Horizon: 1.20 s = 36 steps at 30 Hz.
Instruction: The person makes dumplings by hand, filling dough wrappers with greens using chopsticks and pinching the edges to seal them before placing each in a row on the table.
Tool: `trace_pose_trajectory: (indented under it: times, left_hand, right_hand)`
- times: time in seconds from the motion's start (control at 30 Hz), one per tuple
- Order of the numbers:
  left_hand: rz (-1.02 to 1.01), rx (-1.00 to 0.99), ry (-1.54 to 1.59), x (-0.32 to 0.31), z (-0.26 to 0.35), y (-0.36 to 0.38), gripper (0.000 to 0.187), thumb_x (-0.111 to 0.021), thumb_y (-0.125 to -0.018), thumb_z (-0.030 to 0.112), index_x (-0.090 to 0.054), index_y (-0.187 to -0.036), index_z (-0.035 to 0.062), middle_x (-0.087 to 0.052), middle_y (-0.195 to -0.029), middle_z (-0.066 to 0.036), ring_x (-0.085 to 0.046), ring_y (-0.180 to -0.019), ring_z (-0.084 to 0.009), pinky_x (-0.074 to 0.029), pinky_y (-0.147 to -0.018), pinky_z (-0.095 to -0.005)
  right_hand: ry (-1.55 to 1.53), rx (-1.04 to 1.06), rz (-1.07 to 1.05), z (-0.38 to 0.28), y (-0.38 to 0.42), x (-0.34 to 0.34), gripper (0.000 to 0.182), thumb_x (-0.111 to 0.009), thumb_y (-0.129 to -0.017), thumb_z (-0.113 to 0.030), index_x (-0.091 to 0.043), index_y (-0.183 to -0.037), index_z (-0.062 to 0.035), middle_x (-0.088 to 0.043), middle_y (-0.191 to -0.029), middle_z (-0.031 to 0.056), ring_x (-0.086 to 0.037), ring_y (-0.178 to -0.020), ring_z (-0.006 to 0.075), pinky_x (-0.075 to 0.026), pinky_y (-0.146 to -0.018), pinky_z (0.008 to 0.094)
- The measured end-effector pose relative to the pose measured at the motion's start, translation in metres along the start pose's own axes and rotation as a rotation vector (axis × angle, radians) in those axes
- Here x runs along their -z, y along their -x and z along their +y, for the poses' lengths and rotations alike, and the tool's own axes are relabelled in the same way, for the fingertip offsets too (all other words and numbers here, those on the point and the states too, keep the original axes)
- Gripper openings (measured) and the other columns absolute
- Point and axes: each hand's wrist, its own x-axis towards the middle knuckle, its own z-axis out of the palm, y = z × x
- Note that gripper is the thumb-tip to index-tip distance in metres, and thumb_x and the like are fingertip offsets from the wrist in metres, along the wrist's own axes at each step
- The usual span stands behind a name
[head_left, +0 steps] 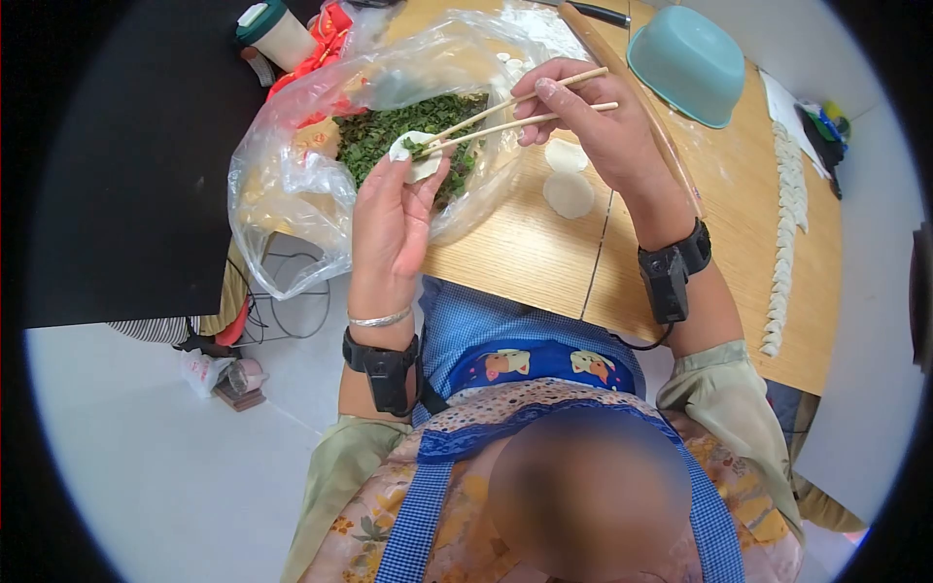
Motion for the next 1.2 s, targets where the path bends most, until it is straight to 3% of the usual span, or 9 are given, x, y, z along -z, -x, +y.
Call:
trace_pose_trajectory:
  times: [0.17,0.4,0.5,0.57,0.67,0.77,0.9,0.97,1.2]
  left_hand:
    - [0.030,-0.023,-0.212,0.003,0.001,-0.010,0.025,-0.048,-0.096,0.003,-0.051,-0.118,-0.0081,-0.062,-0.111,-0.016,-0.064,-0.103,-0.0261,-0.056,-0.089,-0.0323]
    - [0.058,-0.076,-0.119,0.014,0.009,-0.023,0.026,-0.044,-0.094,-0.001,-0.051,-0.119,-0.0086,-0.062,-0.110,-0.018,-0.064,-0.102,-0.0268,-0.057,-0.088,-0.0318]
    - [0.057,-0.112,-0.079,0.014,0.018,-0.024,0.028,-0.041,-0.093,-0.004,-0.049,-0.120,-0.0093,-0.061,-0.113,-0.020,-0.064,-0.104,-0.0290,-0.057,-0.089,-0.0324]
    - [0.056,-0.159,-0.055,0.009,0.027,-0.023,0.030,-0.039,-0.093,-0.004,-0.048,-0.121,-0.0101,-0.059,-0.116,-0.021,-0.062,-0.108,-0.0314,-0.057,-0.091,-0.0332]
    - [0.005,-0.156,-0.065,-0.009,0.043,-0.021,0.031,-0.039,-0.093,-0.005,-0.046,-0.122,-0.0111,-0.057,-0.119,-0.023,-0.059,-0.114,-0.0341,-0.055,-0.093,-0.0336]
    - [-0.053,-0.135,-0.046,-0.029,0.048,-0.020,0.032,-0.039,-0.093,-0.005,-0.045,-0.123,-0.0117,-0.056,-0.121,-0.023,-0.056,-0.117,-0.0355,-0.054,-0.096,-0.0346]
    - [-0.124,-0.071,-0.030,-0.038,0.040,-0.029,0.032,-0.040,-0.093,-0.003,-0.045,-0.123,-0.0119,-0.056,-0.121,-0.024,-0.057,-0.116,-0.0357,-0.054,-0.096,-0.0379]
    - [-0.128,-0.065,-0.027,-0.033,0.033,-0.036,0.031,-0.040,-0.093,-0.003,-0.046,-0.123,-0.0120,-0.056,-0.122,-0.025,-0.057,-0.116,-0.0359,-0.053,-0.096,-0.0390]
    - [-0.019,0.024,0.078,-0.004,0.016,-0.046,0.032,-0.037,-0.092,-0.003,-0.045,-0.123,-0.0110,-0.055,-0.123,-0.026,-0.057,-0.115,-0.0361,-0.050,-0.099,-0.0467]
  right_hand:
    - [0.070,0.071,-0.082,-0.002,0.002,-0.004,0.024,-0.052,-0.098,-0.017,-0.064,-0.104,0.0023,-0.066,-0.089,0.0084,-0.066,-0.077,0.0145,-0.055,-0.071,0.0268]
    - [0.094,0.125,-0.100,-0.012,0.002,0.000,0.021,-0.053,-0.098,-0.014,-0.065,-0.105,0.0022,-0.065,-0.096,0.0066,-0.065,-0.084,0.0142,-0.055,-0.074,0.0270]
    - [0.340,0.261,0.024,0.008,0.008,-0.020,0.014,-0.059,-0.089,-0.008,-0.064,-0.096,0.0020,-0.063,-0.087,0.0085,-0.064,-0.076,0.0177,-0.054,-0.067,0.0305]
    - [1.025,0.581,-0.163,0.030,0.011,-0.036,0.012,-0.060,-0.081,-0.006,-0.062,-0.091,0.0005,-0.059,-0.086,0.0111,-0.063,-0.079,0.0260,-0.052,-0.067,0.0362]
    - [1.152,0.486,-0.372,0.056,0.019,-0.055,0.028,-0.061,-0.074,-0.007,-0.061,-0.101,0.0005,-0.058,-0.098,0.0170,-0.060,-0.091,0.0333,-0.051,-0.075,0.0387]
    - [1.163,0.555,-0.277,0.065,0.023,-0.057,0.020,-0.056,-0.079,-0.011,-0.061,-0.097,-0.0040,-0.056,-0.094,0.0128,-0.059,-0.090,0.0295,-0.050,-0.076,0.0403]
    - [1.171,0.553,-0.140,0.044,0.019,-0.049,0.025,-0.058,-0.076,-0.008,-0.060,-0.100,-0.0040,-0.055,-0.097,0.0144,-0.058,-0.092,0.0312,-0.049,-0.078,0.0430]
    - [0.990,0.546,0.071,0.033,0.012,-0.043,0.031,-0.060,-0.075,-0.003,-0.059,-0.106,-0.0038,-0.057,-0.098,0.0156,-0.058,-0.093,0.0327,-0.049,-0.078,0.0399]
    - [0.783,0.369,0.092,0.032,-0.014,-0.050,0.026,-0.060,-0.082,-0.005,-0.059,-0.107,-0.0048,-0.057,-0.095,0.0134,-0.059,-0.088,0.0312,-0.049,-0.076,0.0372]
